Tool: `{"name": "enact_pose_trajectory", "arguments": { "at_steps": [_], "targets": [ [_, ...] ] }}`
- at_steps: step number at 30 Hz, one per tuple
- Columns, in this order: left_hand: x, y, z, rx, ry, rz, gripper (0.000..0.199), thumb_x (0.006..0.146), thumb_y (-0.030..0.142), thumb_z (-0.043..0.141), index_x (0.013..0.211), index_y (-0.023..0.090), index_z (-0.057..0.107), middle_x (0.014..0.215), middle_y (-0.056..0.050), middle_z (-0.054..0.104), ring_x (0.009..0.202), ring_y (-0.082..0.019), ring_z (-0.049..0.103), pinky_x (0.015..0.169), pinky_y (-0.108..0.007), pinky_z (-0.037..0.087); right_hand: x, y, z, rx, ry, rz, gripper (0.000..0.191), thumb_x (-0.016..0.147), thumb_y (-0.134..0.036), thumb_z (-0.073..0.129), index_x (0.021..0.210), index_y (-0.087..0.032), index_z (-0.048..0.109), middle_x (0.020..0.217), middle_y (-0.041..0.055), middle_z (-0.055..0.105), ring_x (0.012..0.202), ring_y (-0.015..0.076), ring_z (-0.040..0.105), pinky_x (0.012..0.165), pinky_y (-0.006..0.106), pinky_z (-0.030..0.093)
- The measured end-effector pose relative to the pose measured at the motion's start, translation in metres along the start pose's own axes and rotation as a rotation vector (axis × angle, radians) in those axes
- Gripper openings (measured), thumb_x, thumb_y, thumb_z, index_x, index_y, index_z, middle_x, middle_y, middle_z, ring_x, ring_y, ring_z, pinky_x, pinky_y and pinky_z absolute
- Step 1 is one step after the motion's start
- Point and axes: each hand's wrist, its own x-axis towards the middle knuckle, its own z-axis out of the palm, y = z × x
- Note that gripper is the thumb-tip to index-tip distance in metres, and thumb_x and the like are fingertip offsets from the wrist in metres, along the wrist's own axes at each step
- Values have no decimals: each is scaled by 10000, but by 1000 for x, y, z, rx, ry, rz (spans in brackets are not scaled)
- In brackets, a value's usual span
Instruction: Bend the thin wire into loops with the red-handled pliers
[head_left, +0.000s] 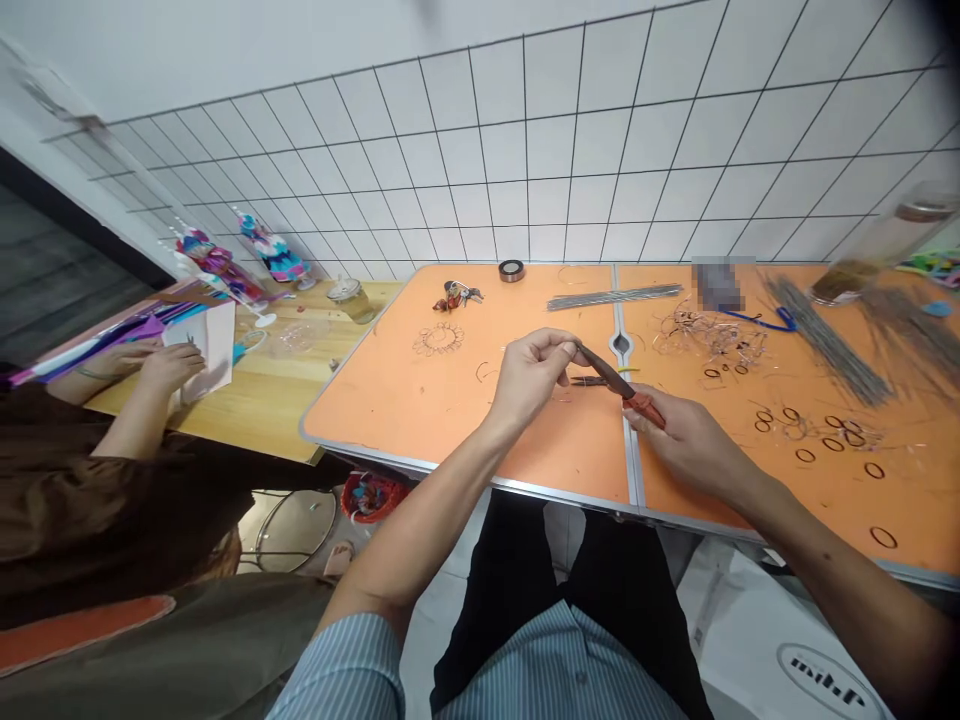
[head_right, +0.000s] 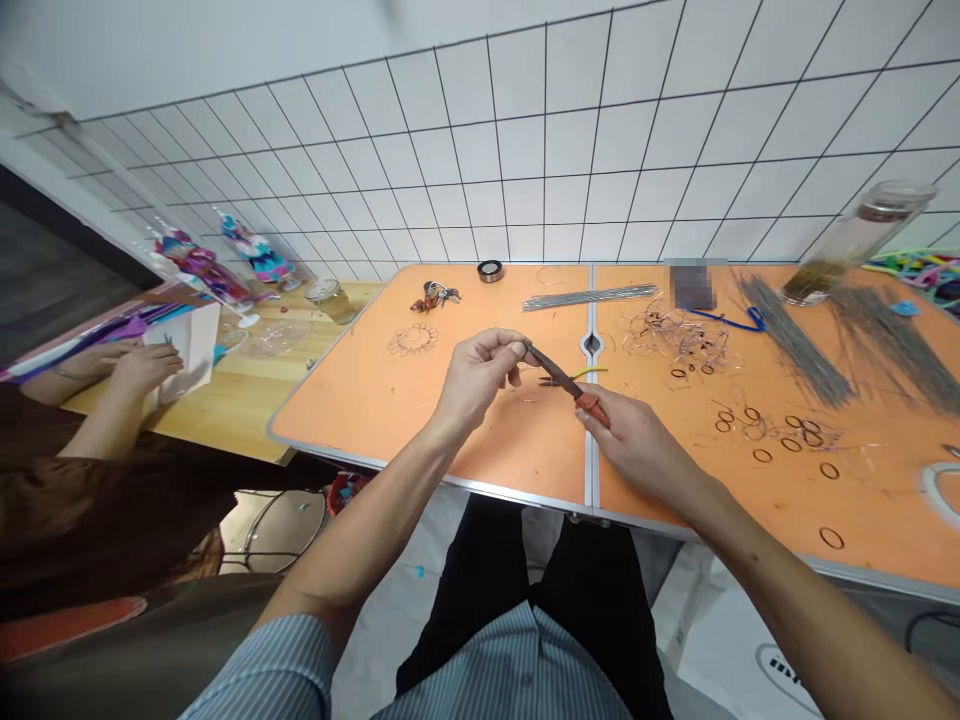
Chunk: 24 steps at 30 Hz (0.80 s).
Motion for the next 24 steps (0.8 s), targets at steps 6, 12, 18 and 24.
{"name": "enact_pose_trajectory", "arguments": {
  "at_steps": [6, 12, 18, 24],
  "targets": [
    [-31, 14, 2, 66, 89, 101, 165, 939, 340, 809, 969, 178, 821, 873, -72, 861, 772, -161, 769, 666, -262, 538, -36, -16, -2, 21, -23, 31, 307, 1137, -533, 554, 1061, -271, 693, 994, 36, 786, 907, 270, 716, 817, 379, 504],
    [-59, 27, 6, 133, 197, 200, 166, 962, 348, 814, 996, 186, 827, 911, -84, 880, 810, -179, 780, 704, -288, 524, -58, -17, 5, 151, -40, 60, 395, 1142, -626, 557, 1210, -274, 723, 1204, 71, 850, 1156, 326, 780, 989, 438, 544],
    [-73, 41, 3, 28, 197, 121, 172, 943, 358, 825, 953, 188, 803, 819, -66, 852, 685, -148, 692, 680, -284, 476, -66, -22, 13, 163, -44, 105, 510, 1112, -711, 569, 1112, -242, 770, 1000, 65, 829, 885, 279, 738, 809, 399, 525],
    [-65, 52, -1, -3, 196, 31, 145, 921, 326, 811, 911, 184, 784, 816, -92, 859, 700, -148, 684, 719, -288, 484, -69, -32, 11, 197, -58, 112, 582, 1120, -751, 532, 991, -229, 752, 912, 62, 782, 807, 242, 686, 724, 367, 477]
  ]
}}
